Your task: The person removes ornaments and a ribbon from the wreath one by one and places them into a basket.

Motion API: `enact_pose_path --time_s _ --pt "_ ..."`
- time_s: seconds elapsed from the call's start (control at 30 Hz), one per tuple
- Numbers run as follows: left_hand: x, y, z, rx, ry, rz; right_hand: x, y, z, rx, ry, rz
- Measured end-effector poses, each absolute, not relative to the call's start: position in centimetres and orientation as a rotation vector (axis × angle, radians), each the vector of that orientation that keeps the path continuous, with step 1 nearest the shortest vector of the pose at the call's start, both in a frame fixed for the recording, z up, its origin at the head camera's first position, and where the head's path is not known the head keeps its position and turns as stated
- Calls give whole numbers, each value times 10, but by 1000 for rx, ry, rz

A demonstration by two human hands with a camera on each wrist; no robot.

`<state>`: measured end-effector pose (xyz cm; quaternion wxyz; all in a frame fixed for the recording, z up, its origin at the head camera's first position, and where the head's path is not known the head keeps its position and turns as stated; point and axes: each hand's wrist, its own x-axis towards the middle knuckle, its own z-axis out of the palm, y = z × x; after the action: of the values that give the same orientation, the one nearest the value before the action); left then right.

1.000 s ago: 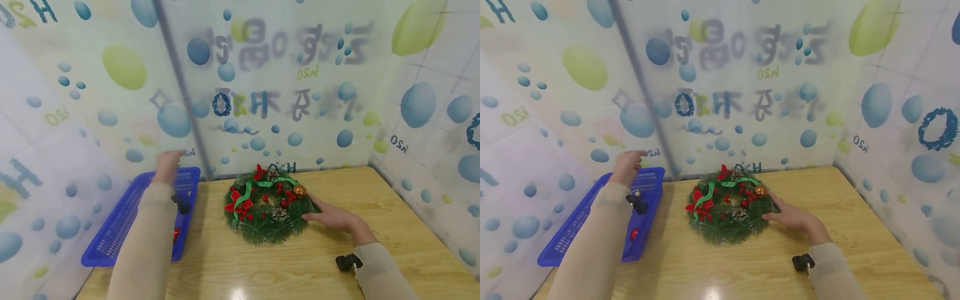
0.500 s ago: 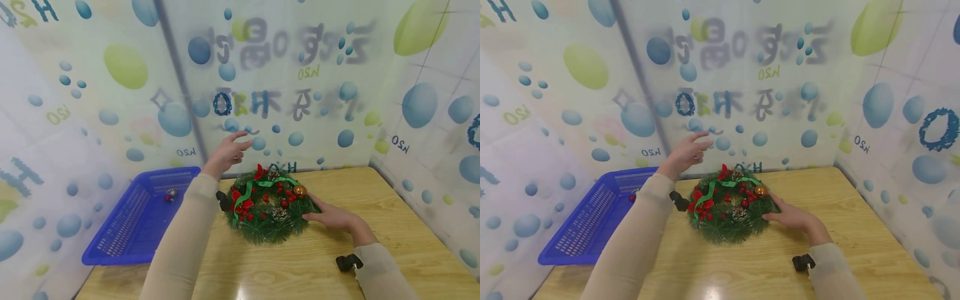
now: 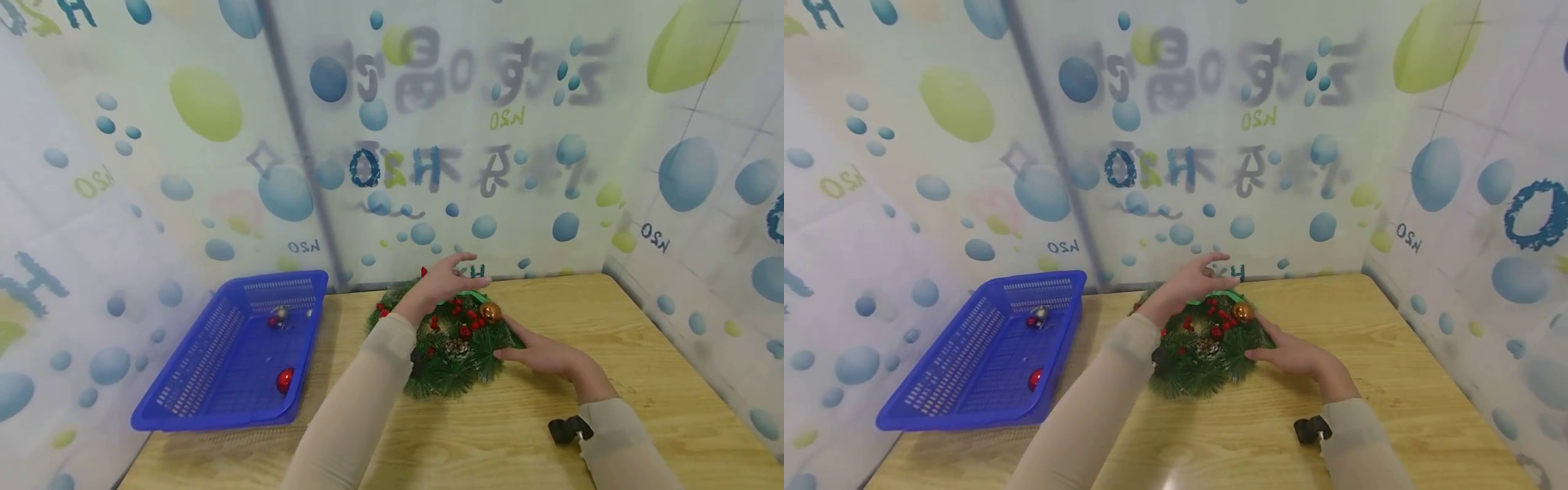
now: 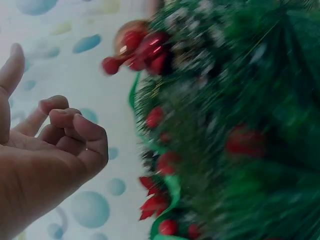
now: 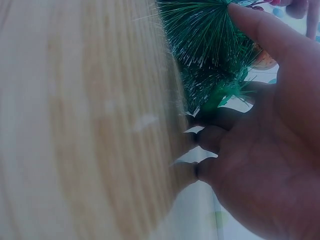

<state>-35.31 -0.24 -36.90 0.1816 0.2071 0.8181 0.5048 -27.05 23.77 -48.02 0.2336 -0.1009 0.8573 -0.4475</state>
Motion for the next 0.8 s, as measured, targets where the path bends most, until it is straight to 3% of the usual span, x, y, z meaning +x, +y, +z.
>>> enact_pose_path --time_s 0.8 --pt "-334 20 -427 575 2398 1273 -269 237 -479 -282 2345 -1243"
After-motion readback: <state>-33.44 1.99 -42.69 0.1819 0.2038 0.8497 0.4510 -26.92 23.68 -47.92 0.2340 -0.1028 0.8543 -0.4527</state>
